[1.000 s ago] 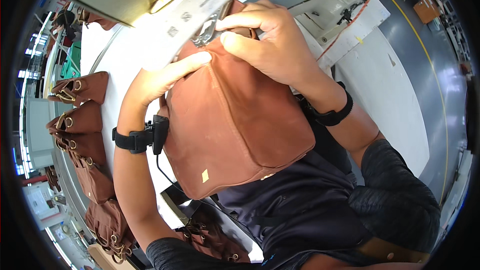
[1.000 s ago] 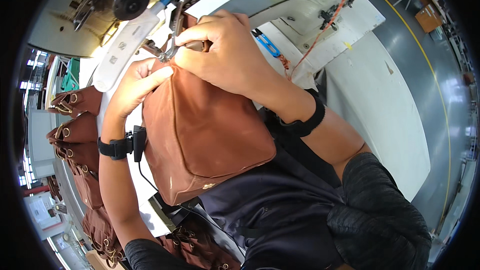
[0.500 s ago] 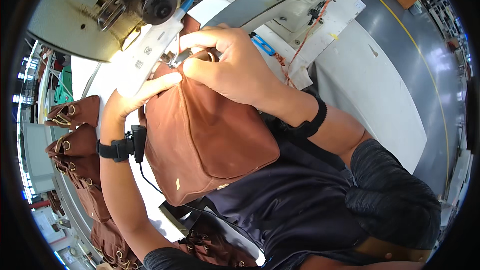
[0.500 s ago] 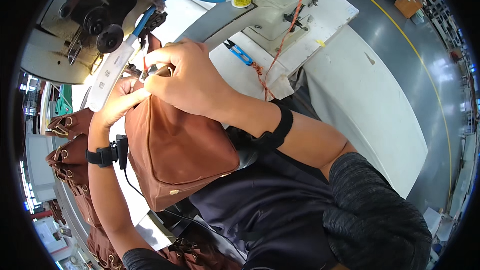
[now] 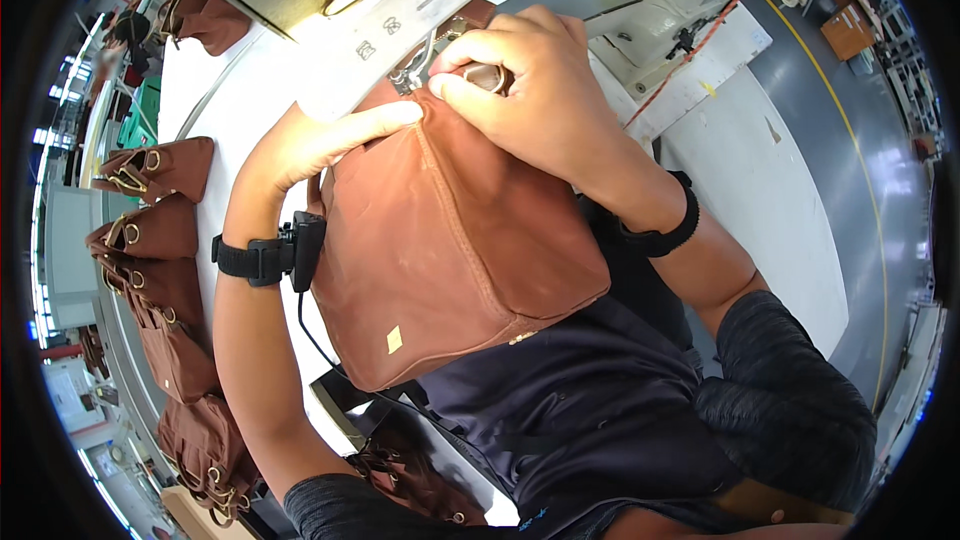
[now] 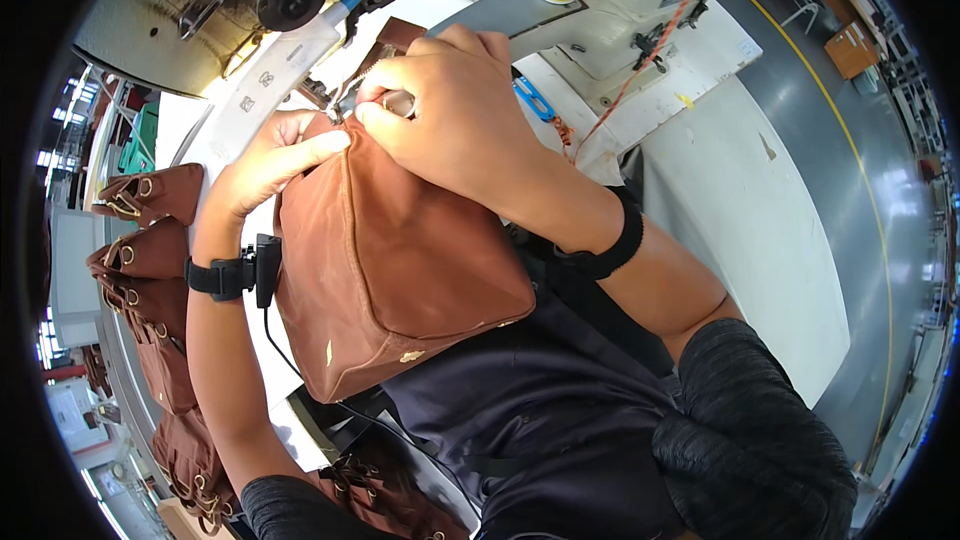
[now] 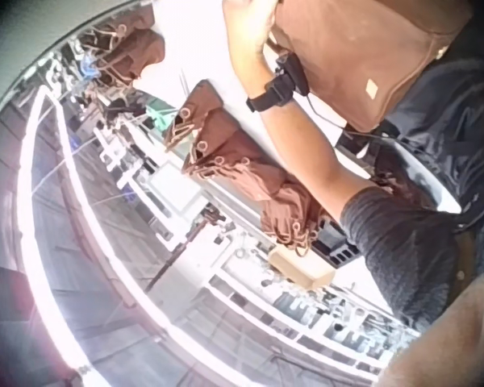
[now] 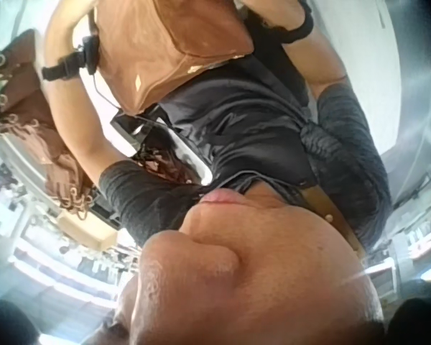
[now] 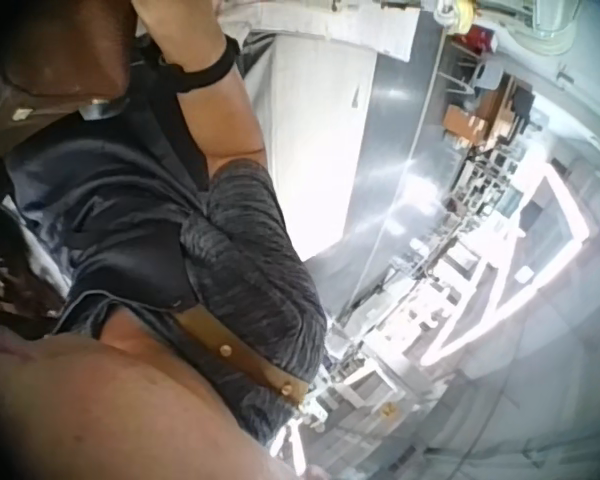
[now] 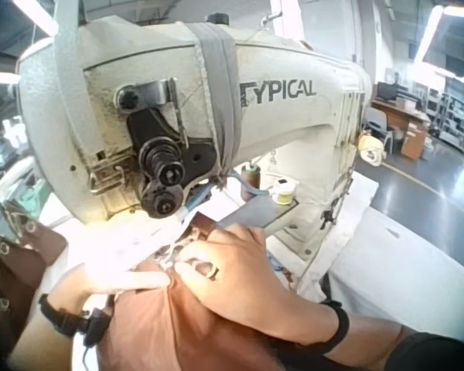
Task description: Sewing and assembling brown leather handbags using an industrial sewing machine.
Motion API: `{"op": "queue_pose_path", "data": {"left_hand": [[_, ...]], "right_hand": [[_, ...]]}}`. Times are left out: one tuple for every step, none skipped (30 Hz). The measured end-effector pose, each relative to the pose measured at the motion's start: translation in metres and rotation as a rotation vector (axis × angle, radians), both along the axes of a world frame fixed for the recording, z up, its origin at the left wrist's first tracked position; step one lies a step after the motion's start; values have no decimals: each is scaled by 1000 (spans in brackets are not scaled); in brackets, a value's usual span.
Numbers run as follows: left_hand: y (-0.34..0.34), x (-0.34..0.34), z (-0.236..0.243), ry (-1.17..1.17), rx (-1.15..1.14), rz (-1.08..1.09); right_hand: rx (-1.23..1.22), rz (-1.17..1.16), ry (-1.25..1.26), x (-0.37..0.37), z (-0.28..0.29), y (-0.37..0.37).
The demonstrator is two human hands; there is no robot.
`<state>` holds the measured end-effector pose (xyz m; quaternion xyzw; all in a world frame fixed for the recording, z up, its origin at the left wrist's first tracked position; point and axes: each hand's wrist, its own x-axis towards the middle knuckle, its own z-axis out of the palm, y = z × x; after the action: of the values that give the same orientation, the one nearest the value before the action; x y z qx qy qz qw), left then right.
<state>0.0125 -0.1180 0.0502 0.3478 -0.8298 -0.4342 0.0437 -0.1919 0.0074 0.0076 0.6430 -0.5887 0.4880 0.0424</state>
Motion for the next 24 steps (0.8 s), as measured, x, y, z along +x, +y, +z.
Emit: {"op": "queue_pose_path", "data": {"left_hand": [[-1, 1, -2, 0, 13, 1], [-2, 1, -3, -1, 26, 1], [-4, 4, -7, -3, 29, 4], [-5, 5, -9, 59, -36, -11], [-5, 6, -11, 122, -103, -27], [-5, 8, -11, 116, -101, -31], [-3, 7, -6, 49, -97, -9], [-2, 6, -4, -18, -95, 14], [-1, 3, -5, -7, -108, 4], [-3, 1, -4, -7, -113, -3], [-6, -1, -3, 5, -131, -34], [-9, -1, -3, 18, -149, -64], [-11, 0, -4, 31, -165, -88], [-13, 1, -5, 44, -180, -111], [-14, 2, -7, 58, -195, -133], [-16, 6, -8, 69, -209, -154], [-18, 9, -11, 79, -223, -175], [-19, 12, -13, 88, -237, -195], [-20, 13, -16, 97, -250, -217], [-22, 12, -19, 95, -249, -215], [-24, 9, -23, 164, -261, -227], [-25, 4, -24, 232, -266, -251], [-24, 4, -22, 228, -260, -264], [-22, 8, -17, 115, -161, -151]], "right_hand": [[34, 8, -22, 0, 2, 0], [68, 13, -45, -1, 3, 1], [72, 16, -47, -1, 5, 0], [70, 26, -70, 0, 7, -1], [66, 35, -95, 1, 8, -1], [67, 31, -100, 1, 8, -2], [65, 35, -117, 0, 7, -3], [62, 39, -133, -1, 6, -4], [61, 27, -136, -2, 4, -4], [77, 26, -139, -3, 5, -5], [92, 24, -141, -4, 6, -5], [87, 18, -138, -5, 6, -5], [102, 26, -117, -4, 6, -4], [118, 34, -95, -4, 6, -3], [117, 52, -111, -3, 7, -3], [116, 55, -110, -2, 9, -3], [135, 55, -117, -2, 10, -3], [155, 55, -124, -1, 11, -3], [155, 58, -124, -1, 10, -3], [159, 59, -136, -2, 10, -5], [162, 60, -149, -2, 9, -7], [166, 49, -156, -4, 9, -7], [180, 64, -186, -5, 10, -9], [193, 78, -216, -6, 10, -10]]}}
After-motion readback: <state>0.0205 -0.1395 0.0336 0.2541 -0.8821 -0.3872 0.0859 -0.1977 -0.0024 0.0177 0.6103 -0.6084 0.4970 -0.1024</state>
